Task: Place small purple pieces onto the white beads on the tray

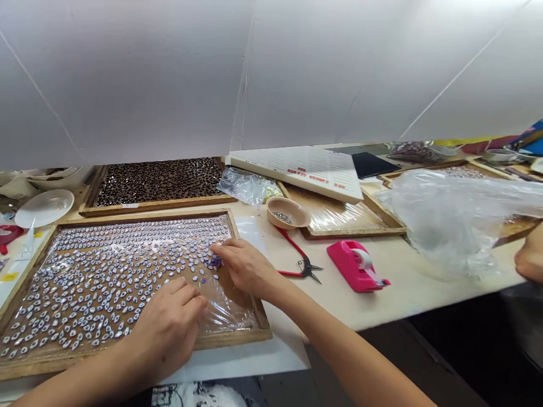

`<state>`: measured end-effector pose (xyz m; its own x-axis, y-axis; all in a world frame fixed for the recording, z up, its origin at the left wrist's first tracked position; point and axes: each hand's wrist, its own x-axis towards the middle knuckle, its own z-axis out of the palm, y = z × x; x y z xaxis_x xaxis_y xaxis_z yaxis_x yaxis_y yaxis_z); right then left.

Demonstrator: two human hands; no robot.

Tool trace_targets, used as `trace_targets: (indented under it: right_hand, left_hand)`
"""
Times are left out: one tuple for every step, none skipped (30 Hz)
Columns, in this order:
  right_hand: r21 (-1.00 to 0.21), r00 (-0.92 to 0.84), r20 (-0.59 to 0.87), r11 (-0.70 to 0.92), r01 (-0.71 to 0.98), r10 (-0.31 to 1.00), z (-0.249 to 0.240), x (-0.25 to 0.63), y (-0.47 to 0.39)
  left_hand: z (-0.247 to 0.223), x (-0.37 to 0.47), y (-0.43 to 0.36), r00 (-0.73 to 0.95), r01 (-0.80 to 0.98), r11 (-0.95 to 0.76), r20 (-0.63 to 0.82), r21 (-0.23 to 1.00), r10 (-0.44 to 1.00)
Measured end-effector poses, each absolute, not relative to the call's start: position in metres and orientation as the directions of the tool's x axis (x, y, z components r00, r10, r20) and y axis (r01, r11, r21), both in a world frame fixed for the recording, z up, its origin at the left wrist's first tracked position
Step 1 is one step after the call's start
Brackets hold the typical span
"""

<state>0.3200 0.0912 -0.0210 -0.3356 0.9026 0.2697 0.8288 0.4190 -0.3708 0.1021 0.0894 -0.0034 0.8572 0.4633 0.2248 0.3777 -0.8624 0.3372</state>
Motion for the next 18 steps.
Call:
trace_targets:
  right_hand:
    - [-0.354,-0.36,0.259,0.435,0.828,0.896,-0.021,0.32,0.091]
    - [-0.337,-0.378,0.256,0.449,0.828,0.889,-0.02,0.32,0.092]
    - [-0.321,-0.391,0.256,0.46,0.828,0.884,-0.019,0.321,0.093]
    - [-0.307,-0.397,0.257,0.464,0.831,0.881,-0.018,0.322,0.095]
    - [-0.293,-0.397,0.256,0.463,0.837,0.881,-0.018,0.323,0.097]
    - [-0.279,-0.399,0.247,0.459,0.843,0.883,-0.017,0.323,0.099]
    - [-0.264,-0.405,0.231,0.458,0.849,0.885,-0.017,0.323,0.101]
    - [-0.247,-0.417,0.209,0.46,0.853,0.885,-0.017,0.323,0.103]
    - [-0.228,-0.434,0.185,0.469,0.853,0.881,-0.016,0.322,0.106]
    - [-0.209,-0.452,0.162,0.478,0.853,0.877,-0.017,0.322,0.108]
    - [-0.193,-0.467,0.14,0.486,0.852,0.873,-0.017,0.321,0.111]
    - [-0.182,-0.475,0.123,0.491,0.852,0.871,-0.016,0.32,0.113]
    - [-0.175,-0.48,0.109,0.492,0.853,0.87,-0.016,0.32,0.116]
    - [-0.172,-0.486,0.098,0.496,0.851,0.869,-0.016,0.32,0.117]
    - [-0.174,-0.492,0.088,0.5,0.849,0.866,-0.015,0.319,0.119]
    - [-0.179,-0.498,0.078,0.504,0.845,0.864,-0.014,0.319,0.12]
    - [-0.185,-0.504,0.068,0.508,0.842,0.861,-0.013,0.319,0.121]
    - [-0.193,-0.508,0.06,0.509,0.839,0.859,-0.013,0.319,0.122]
  left_hand:
    - [0.001,0.102,0.089,0.86,0.391,-0.861,0.203,0.326,0.468]
    - [0.005,0.101,0.088,0.864,0.404,-0.86,0.18,0.312,0.471]
    - [0.01,0.1,0.088,0.868,0.413,-0.861,0.158,0.296,0.471]
    - [0.014,0.099,0.088,0.873,0.419,-0.863,0.138,0.283,0.469]
    - [0.018,0.099,0.09,0.877,0.42,-0.866,0.123,0.273,0.464]
    - [0.021,0.098,0.092,0.883,0.417,-0.87,0.11,0.264,0.457]
    - [0.023,0.098,0.095,0.889,0.414,-0.875,0.098,0.251,0.448]
    - [0.024,0.099,0.101,0.893,0.415,-0.88,0.084,0.232,0.443]
    - [0.025,0.1,0.107,0.894,0.421,-0.882,0.069,0.21,0.443]
    - [0.025,0.103,0.115,0.892,0.433,-0.882,0.051,0.186,0.449]
    - [0.024,0.106,0.123,0.887,0.45,-0.877,0.032,0.168,0.461]
    - [0.023,0.11,0.132,0.88,0.467,-0.87,0.01,0.161,0.474]
    - [0.022,0.114,0.141,0.872,0.486,-0.859,-0.013,0.162,0.49]
    - [0.021,0.119,0.149,0.864,0.501,-0.849,-0.037,0.169,0.502]
    - [0.02,0.124,0.157,0.858,0.512,-0.841,-0.06,0.176,0.51]
    - [0.02,0.129,0.163,0.855,0.519,-0.836,-0.08,0.178,0.513]
    - [0.019,0.133,0.168,0.854,0.52,-0.836,-0.096,0.175,0.511]
    - [0.019,0.137,0.171,0.855,0.519,-0.838,-0.109,0.169,0.507]
